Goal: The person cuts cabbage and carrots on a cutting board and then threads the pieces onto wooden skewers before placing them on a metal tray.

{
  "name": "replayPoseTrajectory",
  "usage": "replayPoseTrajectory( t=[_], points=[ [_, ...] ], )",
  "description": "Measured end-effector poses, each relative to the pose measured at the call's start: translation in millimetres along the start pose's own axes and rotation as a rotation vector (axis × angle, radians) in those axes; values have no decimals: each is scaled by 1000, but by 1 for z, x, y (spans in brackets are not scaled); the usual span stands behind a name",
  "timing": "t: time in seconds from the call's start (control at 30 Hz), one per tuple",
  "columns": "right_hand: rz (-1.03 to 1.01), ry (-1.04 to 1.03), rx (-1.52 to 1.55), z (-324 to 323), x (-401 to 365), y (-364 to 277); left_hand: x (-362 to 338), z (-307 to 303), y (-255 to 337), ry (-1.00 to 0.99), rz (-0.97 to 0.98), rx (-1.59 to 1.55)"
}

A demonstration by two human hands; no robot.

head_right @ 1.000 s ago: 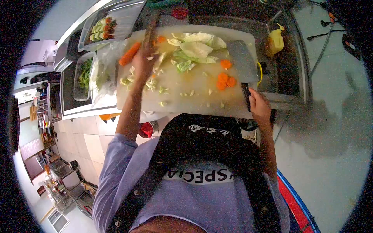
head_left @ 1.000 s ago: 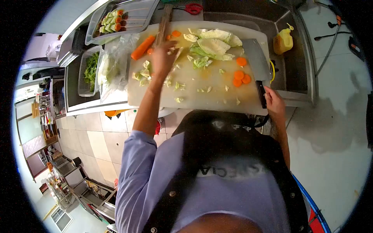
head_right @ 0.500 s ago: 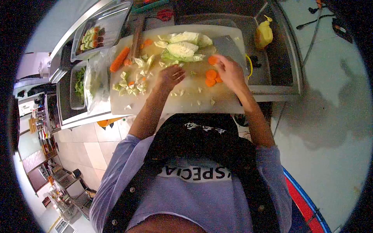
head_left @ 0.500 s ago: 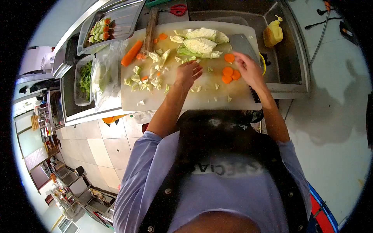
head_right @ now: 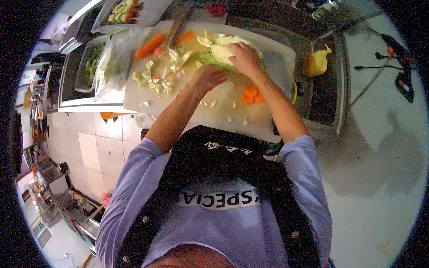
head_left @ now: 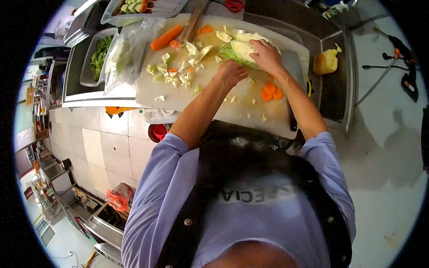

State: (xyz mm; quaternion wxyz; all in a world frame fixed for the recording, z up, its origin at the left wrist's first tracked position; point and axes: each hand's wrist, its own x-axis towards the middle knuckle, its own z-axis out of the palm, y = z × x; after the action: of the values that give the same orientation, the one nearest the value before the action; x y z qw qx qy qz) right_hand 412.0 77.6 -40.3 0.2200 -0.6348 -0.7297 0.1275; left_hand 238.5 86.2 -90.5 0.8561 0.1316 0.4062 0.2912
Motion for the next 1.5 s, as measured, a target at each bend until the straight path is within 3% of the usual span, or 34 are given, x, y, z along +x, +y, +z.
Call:
replayPoseTrajectory(
  t=[0.17, 0.3, 0.43, 0.5, 0.6, 0.67, 0.73, 0.77, 0.87, 0.97, 1.07, 1.17, 1.27, 1.37, 1.47, 1.5],
  points=[
    [-12, -43, 80, 3, 1, 7, 18, 14, -10, -30, 47, -240],
    [-47, -102, 169, 0, -4, 7, 34, 19, -27, 105, 127, -251],
    [53, -212, 120, -8, -2, -1, 76, 1, -57, 248, 319, 144],
    [65, -226, 95, -12, -2, -4, 95, -20, -72, 222, 482, 470],
    [15, -219, 121, -12, -5, -1, 64, -34, -67, 135, 709, 723],
    [-15, -214, 143, -7, -4, 8, 39, -16, -56, 229, 612, 485],
    [-62, -113, 159, -11, -7, 8, -1, 26, -24, 447, 241, -150],
    [-84, -65, 168, -13, -11, 5, -16, 24, -16, 349, 210, -159],
    [132, -66, 169, -30, -25, -5, -40, 34, -6, 403, 183, -171],
    [244, -92, 92, -20, -37, 6, -32, 25, -3, 328, 180, -206],
    [243, -57, 221, -7, -42, 13, -27, 19, -4, 273, -32, -207],
    [240, 5, 264, 4, -41, 11, -30, 32, -9, 222, -120, -246],
    [313, -30, 276, 7, -36, 12, 7, 9, -27, 113, -99, -325],
    [214, 28, 242, 9, -36, 7, -3, 24, -24, 80, -3, -266],
    [202, -7, 260, 7, -35, 7, 3, 24, -23, 149, -41, -316],
    [200, -11, 255, 9, -36, 9, 27, 2, -38, 3, 137, -49]
  ],
)
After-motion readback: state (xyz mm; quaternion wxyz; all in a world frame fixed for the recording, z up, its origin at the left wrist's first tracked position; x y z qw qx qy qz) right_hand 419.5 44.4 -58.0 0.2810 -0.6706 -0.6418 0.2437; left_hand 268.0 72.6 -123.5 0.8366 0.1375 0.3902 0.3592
